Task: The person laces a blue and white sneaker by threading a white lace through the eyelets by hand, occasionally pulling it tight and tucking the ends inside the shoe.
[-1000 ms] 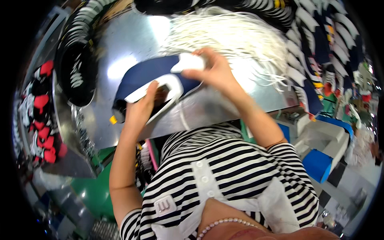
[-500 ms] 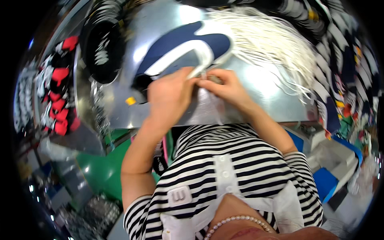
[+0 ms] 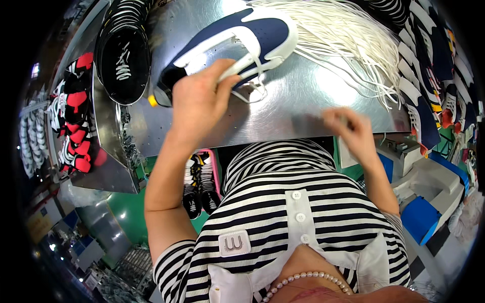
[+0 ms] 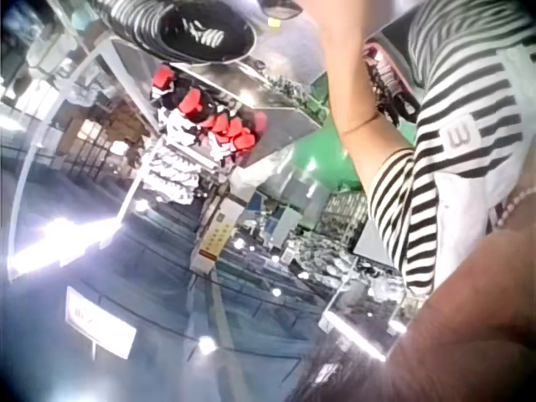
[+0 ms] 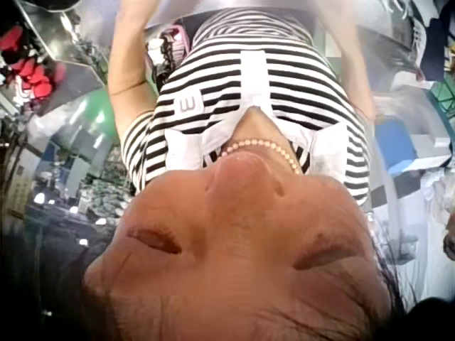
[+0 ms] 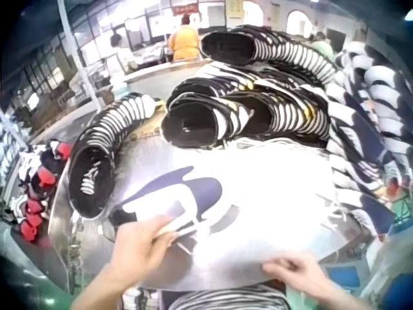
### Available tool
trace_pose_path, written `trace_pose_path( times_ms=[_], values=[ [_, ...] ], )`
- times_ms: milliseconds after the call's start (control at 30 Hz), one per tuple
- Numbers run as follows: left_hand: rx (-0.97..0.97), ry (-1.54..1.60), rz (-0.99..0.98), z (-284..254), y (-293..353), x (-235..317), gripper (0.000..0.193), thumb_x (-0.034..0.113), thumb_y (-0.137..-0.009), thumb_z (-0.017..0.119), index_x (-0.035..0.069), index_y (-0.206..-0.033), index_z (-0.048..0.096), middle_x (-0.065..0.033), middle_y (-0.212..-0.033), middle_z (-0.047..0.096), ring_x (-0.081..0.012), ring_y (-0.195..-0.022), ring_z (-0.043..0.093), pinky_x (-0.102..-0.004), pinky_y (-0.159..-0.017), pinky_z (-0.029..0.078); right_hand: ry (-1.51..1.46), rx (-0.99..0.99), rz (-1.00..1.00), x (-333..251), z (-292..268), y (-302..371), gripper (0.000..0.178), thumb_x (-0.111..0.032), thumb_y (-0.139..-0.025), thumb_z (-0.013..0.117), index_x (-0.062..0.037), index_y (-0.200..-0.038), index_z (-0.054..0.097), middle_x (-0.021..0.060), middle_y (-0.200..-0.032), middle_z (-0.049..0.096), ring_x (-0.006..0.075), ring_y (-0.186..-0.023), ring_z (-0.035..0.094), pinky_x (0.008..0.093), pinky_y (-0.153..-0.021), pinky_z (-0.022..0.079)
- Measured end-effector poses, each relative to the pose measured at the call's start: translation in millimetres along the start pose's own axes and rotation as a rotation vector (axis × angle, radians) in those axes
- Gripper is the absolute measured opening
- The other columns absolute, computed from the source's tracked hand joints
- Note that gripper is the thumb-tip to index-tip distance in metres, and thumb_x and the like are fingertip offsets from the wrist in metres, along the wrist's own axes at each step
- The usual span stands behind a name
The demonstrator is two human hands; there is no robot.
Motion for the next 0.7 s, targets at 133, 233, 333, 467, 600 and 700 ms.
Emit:
trace_pose_path(
  times_ms=[133, 233, 333, 467, 600, 700],
  values=[
    [-0.010, -0.026, 0.071, 0.5, -6.0, 26.3, 0.023, 0.017, -0.086, 0.070, 0.007, -0.106, 0.066, -0.0163, -0.072, 0.064, -0.0312, -0.061, 0.062, -0.0352, -0.056, 0.047, -0.282, -0.054, -0.113, -30.2, 36.0, -69.1, 0.027, -0.018, -0.088, 0.070, -0.0025, -0.110, 0.070, -0.0033, -0.073, 0.060, 0.0050, -0.065, 0.050, 0.0201, -0.060, 0.041],
    [0.039, -0.110, 0.119, -10.2, -12.2, 37.1, 0.023, 0.015, -0.085, 0.071, 0.006, -0.106, 0.066, -0.0156, -0.074, 0.065, -0.0305, -0.061, 0.063, -0.0348, -0.055, 0.047, -0.343, -0.128, -0.124, -43.0, 57.7, -96.4, 0.022, -0.018, -0.087, 0.071, -0.0009, -0.101, 0.069, -0.0025, -0.074, 0.060, 0.0045, -0.068, 0.051, 0.0212, -0.062, 0.042],
    [0.057, -0.071, 0.075, -21.0, -16.1, 31.6, 0.022, 0.013, -0.085, 0.071, 0.006, -0.105, 0.066, -0.0157, -0.073, 0.065, -0.0301, -0.061, 0.063, -0.0331, -0.055, 0.047, -0.258, -0.168, -0.267, -52.1, 63.3, -94.4, 0.018, -0.018, -0.087, 0.069, -0.0007, -0.089, 0.065, -0.0035, -0.069, 0.057, 0.0050, -0.064, 0.048, 0.0217, -0.058, 0.039],
    [0.105, 0.018, -0.032, -46.1, -27.4, 27.4, 0.021, 0.012, -0.086, 0.072, 0.004, -0.105, 0.067, -0.0091, -0.072, 0.066, -0.0144, -0.060, 0.062, -0.0275, -0.057, 0.047, 0.005, -0.376, -0.179, -30.3, 51.4, -54.3, 0.012, -0.014, -0.088, 0.066, -0.0021, -0.089, 0.064, -0.0016, -0.066, 0.046, 0.0063, -0.059, 0.041, 0.0247, -0.052, 0.032],
    [0.241, 0.157, -0.076, -68.8, -45.5, 28.2, 0.023, 0.018, -0.086, 0.072, 0.006, -0.105, 0.068, -0.0142, -0.069, 0.064, -0.0183, -0.055, 0.059, -0.0282, -0.055, 0.046, 0.373, -0.388, -0.302, 16.5, 12.2, 1.8, 0.012, -0.011, -0.083, 0.068, -0.0022, -0.090, 0.065, 0.0089, -0.072, 0.056, 0.0249, -0.062, 0.054, 0.0343, -0.059, 0.043],
    [0.132, 0.271, -0.085, -54.7, -36.9, 8.8, 0.024, 0.020, -0.087, 0.071, 0.006, -0.106, 0.068, -0.0143, -0.070, 0.064, -0.0166, -0.057, 0.059, -0.0267, -0.057, 0.047, 0.385, -0.449, -0.149, 33.0, -2.7, 30.1, 0.010, -0.010, -0.083, 0.068, -0.0027, -0.089, 0.064, 0.0111, -0.079, 0.056, 0.0296, -0.068, 0.055, 0.0370, -0.063, 0.046]
  ],
)
Point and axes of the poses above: each hand's wrist, its own y-axis away from the middle knuckle, its own z-axis out of the palm, x = y × z, the point moved 3 cm from there along -y, towards the middle knuckle
